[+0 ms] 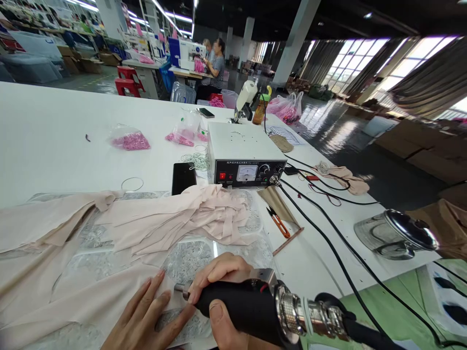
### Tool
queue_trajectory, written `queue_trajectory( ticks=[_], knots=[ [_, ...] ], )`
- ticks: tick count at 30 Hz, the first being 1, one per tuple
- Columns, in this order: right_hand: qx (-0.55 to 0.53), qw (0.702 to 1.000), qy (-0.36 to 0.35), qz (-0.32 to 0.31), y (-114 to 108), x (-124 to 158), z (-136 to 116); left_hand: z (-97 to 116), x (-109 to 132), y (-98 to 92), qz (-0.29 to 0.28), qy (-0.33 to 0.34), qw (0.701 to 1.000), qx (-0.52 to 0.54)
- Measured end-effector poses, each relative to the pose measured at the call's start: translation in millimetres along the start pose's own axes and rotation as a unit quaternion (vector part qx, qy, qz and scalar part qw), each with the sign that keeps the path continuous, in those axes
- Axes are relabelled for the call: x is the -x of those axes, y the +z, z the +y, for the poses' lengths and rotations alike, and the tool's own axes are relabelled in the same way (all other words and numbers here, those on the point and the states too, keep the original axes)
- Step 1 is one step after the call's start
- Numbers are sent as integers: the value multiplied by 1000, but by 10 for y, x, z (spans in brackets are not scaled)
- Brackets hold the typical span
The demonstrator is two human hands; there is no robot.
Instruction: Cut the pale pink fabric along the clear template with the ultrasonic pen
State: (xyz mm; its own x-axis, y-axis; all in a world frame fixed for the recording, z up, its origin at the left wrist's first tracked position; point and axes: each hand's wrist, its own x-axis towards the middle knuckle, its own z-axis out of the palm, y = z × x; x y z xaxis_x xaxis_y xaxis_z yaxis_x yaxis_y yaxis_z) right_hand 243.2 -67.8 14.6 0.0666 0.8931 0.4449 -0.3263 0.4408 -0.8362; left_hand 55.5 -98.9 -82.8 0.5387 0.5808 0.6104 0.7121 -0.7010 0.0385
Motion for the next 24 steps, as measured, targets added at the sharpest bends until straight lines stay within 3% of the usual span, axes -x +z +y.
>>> queue_trajectory(
  ticks=[7, 11, 21, 24],
  knots=[
    [22, 998, 17, 51, 4, 45, 40, -40, 21, -6, -5, 21, 999, -26],
    [15, 999, 11, 29, 15, 26, 59, -100, 19, -44, -40, 78, 994, -66],
    [-2, 1000, -1, -5, 107, -1, 130, 13, 25, 82, 50, -11, 999, -16],
    [28, 1000, -1, 3, 78, 24, 154, -9, 45, 66, 24, 16, 999, -25]
  ],
)
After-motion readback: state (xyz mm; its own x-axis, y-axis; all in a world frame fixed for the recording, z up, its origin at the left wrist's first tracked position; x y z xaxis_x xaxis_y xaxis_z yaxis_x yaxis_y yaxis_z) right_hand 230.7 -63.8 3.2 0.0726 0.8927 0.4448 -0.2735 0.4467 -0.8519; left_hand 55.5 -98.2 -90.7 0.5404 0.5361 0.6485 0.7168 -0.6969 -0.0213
